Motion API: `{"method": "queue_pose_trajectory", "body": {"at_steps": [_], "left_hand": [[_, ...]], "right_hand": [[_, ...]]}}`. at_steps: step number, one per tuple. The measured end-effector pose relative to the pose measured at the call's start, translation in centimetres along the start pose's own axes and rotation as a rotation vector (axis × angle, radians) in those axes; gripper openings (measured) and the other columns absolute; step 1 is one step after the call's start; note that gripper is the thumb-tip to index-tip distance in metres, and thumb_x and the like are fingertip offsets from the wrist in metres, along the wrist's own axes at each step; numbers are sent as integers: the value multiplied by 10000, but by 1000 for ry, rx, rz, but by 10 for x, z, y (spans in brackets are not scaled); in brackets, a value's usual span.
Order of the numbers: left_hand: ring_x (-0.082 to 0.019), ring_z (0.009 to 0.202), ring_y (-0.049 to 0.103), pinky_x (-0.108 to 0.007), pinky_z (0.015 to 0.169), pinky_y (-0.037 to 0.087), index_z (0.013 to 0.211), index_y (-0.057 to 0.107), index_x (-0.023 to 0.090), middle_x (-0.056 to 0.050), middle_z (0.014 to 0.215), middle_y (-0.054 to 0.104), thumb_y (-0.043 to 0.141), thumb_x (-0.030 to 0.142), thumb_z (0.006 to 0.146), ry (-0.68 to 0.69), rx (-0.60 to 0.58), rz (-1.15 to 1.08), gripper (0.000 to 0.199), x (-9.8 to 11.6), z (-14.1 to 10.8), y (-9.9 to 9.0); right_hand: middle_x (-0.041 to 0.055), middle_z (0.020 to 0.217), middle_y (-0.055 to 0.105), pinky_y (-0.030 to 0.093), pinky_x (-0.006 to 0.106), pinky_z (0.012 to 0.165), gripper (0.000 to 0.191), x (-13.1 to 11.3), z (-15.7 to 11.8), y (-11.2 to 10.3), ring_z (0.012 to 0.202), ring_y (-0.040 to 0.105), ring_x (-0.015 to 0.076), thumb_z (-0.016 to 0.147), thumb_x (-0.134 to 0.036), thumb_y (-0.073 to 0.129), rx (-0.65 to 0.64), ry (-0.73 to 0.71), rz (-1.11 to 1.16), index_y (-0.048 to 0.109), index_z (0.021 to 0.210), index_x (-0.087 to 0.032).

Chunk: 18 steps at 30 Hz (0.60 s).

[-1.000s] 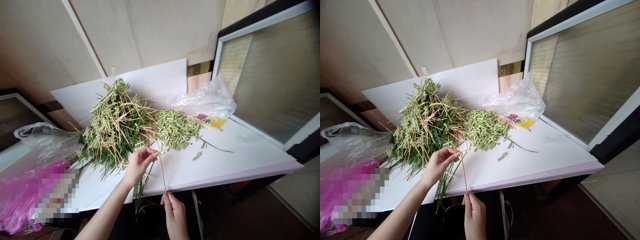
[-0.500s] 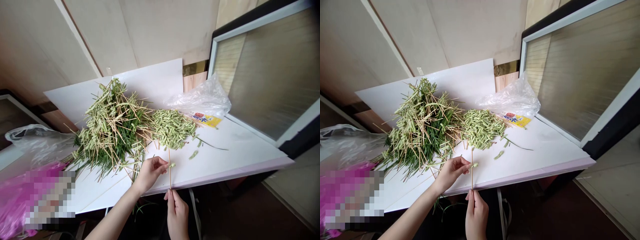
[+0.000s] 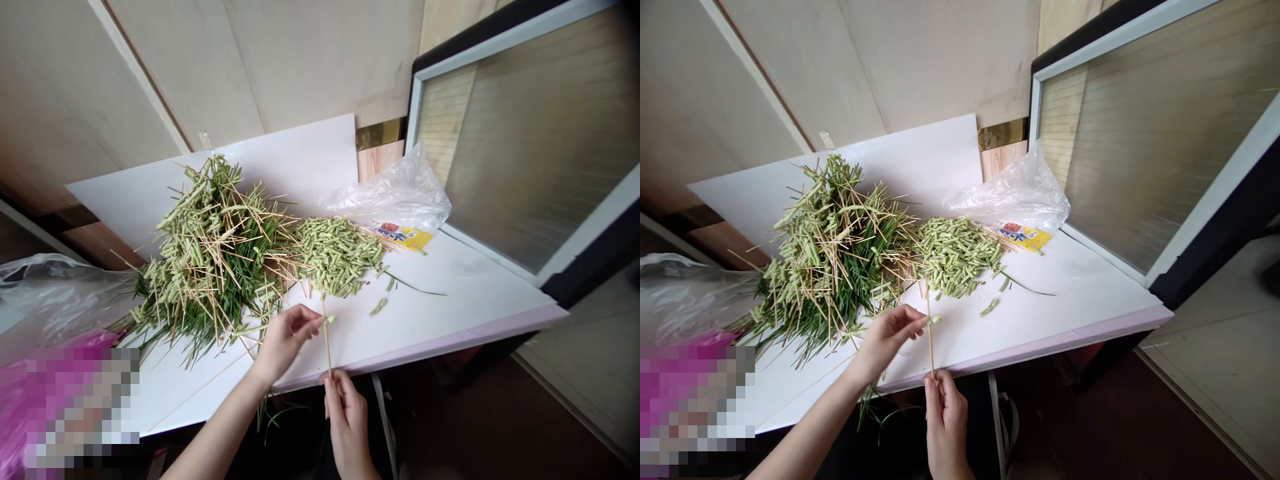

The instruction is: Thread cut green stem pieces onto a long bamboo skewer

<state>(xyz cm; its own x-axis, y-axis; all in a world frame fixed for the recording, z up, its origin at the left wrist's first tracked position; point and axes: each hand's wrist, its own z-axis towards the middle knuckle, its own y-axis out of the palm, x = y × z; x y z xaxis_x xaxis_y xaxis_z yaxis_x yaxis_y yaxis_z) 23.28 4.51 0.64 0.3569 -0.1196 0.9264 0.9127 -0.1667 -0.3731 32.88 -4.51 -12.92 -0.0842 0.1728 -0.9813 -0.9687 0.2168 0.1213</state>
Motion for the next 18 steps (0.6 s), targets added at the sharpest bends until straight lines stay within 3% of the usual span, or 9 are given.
{"method": "queue_pose_trajectory", "body": {"at_steps": [4, 7, 10, 14, 18], "left_hand": [[-154, 688, 629, -265, 666, 508, 833, 691, 168, -22, 739, 690, 774, 475, 790, 63, 153, -50, 321, 10, 9, -27], [-150, 680, 623, -265, 664, 503, 831, 685, 164, -23, 735, 688, 773, 490, 787, 38, 148, -37, 340, 7, 8, -34], [-153, 663, 615, -266, 642, 491, 830, 684, 156, -28, 709, 679, 761, 513, 790, -17, 94, -12, 368, -4, 2, -22], [-152, 650, 605, -262, 625, 482, 835, 673, 152, -35, 714, 677, 735, 519, 815, -64, -20, -15, 373, -18, -11, 7], [-143, 649, 603, -255, 625, 490, 849, 658, 154, -42, 766, 686, 671, 505, 877, -22, -194, 8, 352, -14, -8, 19]], "right_hand": [[-53, 543, 441, 292, 230, 459, 427, 2, -3, 4, 460, 392, 106, 1044, -432, 400, -110, -46, -8, 602, 749, -198], [-30, 576, 529, 336, 233, 501, 428, 0, -5, 6, 484, 467, 112, 1041, -422, 391, -98, -90, -35, 592, 733, -202], [-29, 567, 551, 344, 240, 509, 431, -1, -4, 5, 477, 486, 119, 1041, -413, 388, -24, -120, -72, 593, 722, -210], [-18, 586, 597, 392, 231, 524, 424, -2, -2, 1, 497, 541, 131, 1047, -412, 394, 96, -140, -102, 593, 729, -215], [-11, 604, 609, 432, 221, 531, 411, -3, -1, -3, 509, 569, 133, 1052, -415, 390, 185, -155, -106, 591, 755, -215]]}}
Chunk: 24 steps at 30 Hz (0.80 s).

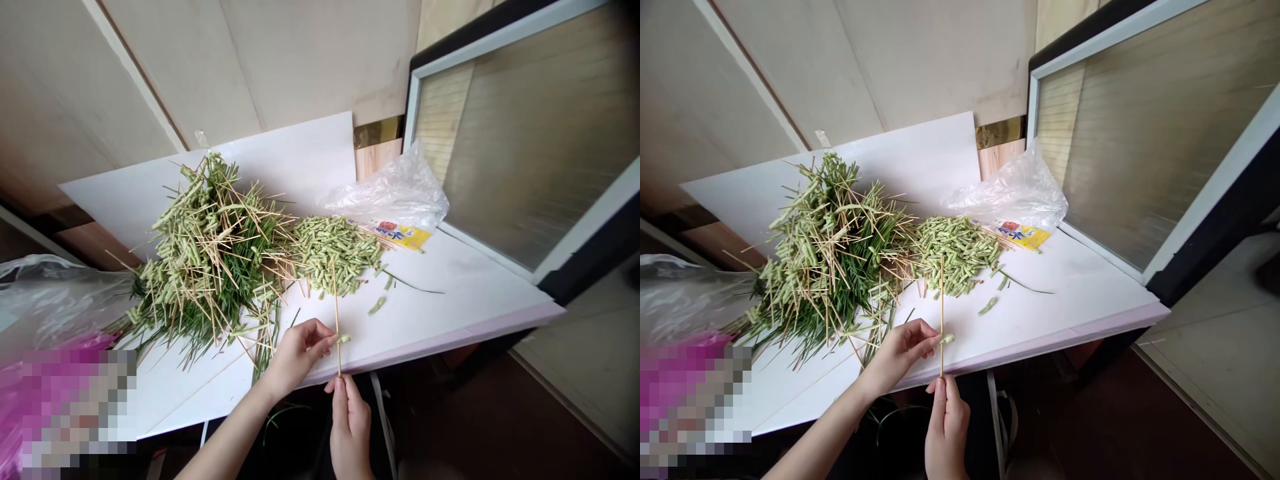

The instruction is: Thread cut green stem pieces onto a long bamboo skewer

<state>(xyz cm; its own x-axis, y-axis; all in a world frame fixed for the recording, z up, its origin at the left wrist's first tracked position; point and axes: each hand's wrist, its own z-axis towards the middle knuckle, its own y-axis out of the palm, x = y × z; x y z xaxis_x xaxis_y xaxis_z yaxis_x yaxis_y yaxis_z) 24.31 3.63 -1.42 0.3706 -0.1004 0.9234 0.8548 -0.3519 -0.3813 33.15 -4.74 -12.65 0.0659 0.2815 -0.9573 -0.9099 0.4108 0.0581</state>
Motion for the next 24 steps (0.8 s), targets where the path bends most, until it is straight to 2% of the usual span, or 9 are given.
{"method": "queue_pose_trajectory", "body": {"at_steps": [2, 3, 5, 7, 11, 15, 20, 22, 24], "left_hand": [[-152, 653, 625, -259, 625, 507, 917, 660, 159, -47, 791, 699, 584, 497, 936, 59, -38, 114, 347, 7, 13, -8], [-160, 662, 643, -265, 631, 516, 967, 659, 166, -51, 819, 712, 536, 487, 964, 85, -8, 226, 343, 11, 23, -14], [-175, 684, 671, -281, 657, 519, 1059, 649, 192, -55, 882, 733, 482, 434, 995, 103, 149, 549, 300, 14, 46, -26], [-210, 759, 688, -318, 726, 509, 1101, 644, 199, -79, 955, 741, 508, 326, 981, 74, 263, 738, 222, 12, 69, -33], [-270, 887, 697, -348, 756, 489, 1090, 653, 199, -130, 1100, 714, 536, 232, 936, 4, 335, 905, 196, -2, 100, -31], [-291, 919, 699, -352, 749, 483, 1078, 657, 206, -134, 1153, 684, 545, 217, 904, -11, 352, 990, 208, -8, 108, -26], [-311, 983, 676, -344, 753, 476, 971, 652, 205, -123, 1087, 704, 621, 221, 837, 43, 347, 973, 139, 0, 107, -35], [-286, 927, 680, -331, 733, 472, 997, 632, 205, -106, 1013, 722, 609, 220, 841, 71, 358, 920, 159, 3, 102, -41], [-236, 786, 678, -307, 690, 472, 1035, 612, 212, -62, 896, 731, 594, 233, 854, 96, 363, 841, 183, 6, 92, -49]], "right_hand": [[-4, 613, 610, 438, 230, 531, 408, 0, 0, -1, 521, 576, 141, 1050, -424, 397, 34, 8, 2, 596, 761, -216], [1, 613, 607, 432, 239, 522, 411, 0, 0, -2, 524, 575, 147, 1048, -433, 399, 50, 23, 1, 600, 762, -217], [6, 600, 591, 399, 260, 488, 423, 1, -1, -2, 510, 555, 159, 1042, -461, 402, 81, 61, -8, 604, 760, -219], [5, 584, 575, 374, 273, 469, 430, 3, -2, -1, 493, 535, 166, 1034, -487, 408, 92, 95, -11, 600, 752, -225], [7, 580, 600, 415, 277, 495, 434, 3, -1, 3, 494, 559, 173, 1027, -500, 415, 100, 101, 14, 587, 727, -237], [4, 564, 597, 400, 273, 466, 446, -2, 4, 5, 464, 548, 161, 1035, -472, 395, 77, 58, 0, 580, 704, -238], [-5, 540, 571, 374, 283, 452, 447, -4, 6, 5, 440, 522, 157, 1035, -464, 385, 78, 73, -9, 558, 687, -244], [-2, 548, 573, 376, 285, 459, 444, -3, 6, 5, 450, 526, 161, 1031, -473, 390, 69, 87, 1, 552, 686, -245], [0, 562, 574, 381, 287, 471, 439, 0, 5, 6, 468, 531, 167, 1027, -482, 394, 56, 105, 17, 544, 689, -246]]}}
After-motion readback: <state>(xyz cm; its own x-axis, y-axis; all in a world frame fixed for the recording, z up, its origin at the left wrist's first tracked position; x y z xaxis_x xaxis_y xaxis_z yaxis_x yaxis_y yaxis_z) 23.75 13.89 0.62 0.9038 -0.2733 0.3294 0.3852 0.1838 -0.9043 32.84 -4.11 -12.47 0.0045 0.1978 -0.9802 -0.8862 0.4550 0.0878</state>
